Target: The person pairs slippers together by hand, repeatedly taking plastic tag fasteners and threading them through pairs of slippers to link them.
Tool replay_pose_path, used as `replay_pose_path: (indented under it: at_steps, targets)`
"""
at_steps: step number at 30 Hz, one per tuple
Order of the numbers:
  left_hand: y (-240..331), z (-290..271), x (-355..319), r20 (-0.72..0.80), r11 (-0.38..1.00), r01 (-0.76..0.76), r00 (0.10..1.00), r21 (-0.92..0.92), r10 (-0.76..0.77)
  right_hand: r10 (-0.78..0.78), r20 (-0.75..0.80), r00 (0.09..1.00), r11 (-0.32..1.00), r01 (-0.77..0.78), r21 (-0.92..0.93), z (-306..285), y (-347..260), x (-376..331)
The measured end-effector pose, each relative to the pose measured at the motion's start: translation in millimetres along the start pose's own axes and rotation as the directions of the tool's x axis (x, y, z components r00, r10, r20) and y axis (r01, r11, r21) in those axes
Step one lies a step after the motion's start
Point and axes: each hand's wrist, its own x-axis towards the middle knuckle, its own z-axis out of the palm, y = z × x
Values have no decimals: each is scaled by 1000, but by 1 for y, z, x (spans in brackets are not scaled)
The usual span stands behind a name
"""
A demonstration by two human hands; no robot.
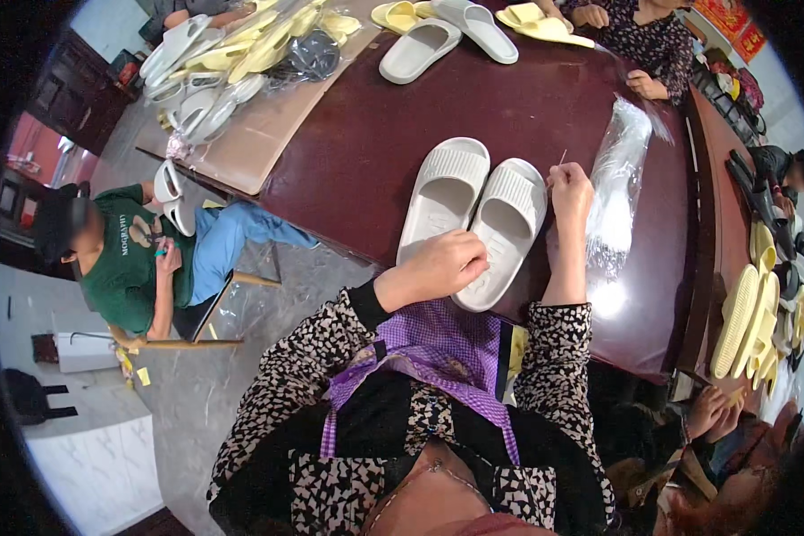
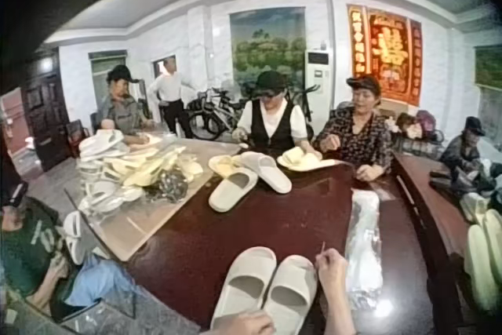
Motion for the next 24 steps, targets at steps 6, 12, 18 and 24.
replay_pose_path:
  at_steps: [6,12,18,24]
  targets:
    - [-27,-9,-4,100,999,7,995,-38,-4,-18,54,998,999,17,31,4,11,-3]
    - [-69,-19,14,42,961,-160,987,224,154,-5,66,998,1000,3,28,3,5,-9]
    - [-81,-12,30,19,947,-167,986,274,168,-22,39,999,983,14,183,8,6,-9]
    - [-87,-3,40,30,952,-24,999,306,16,-165,160,973,811,41,583,25,-21,10]
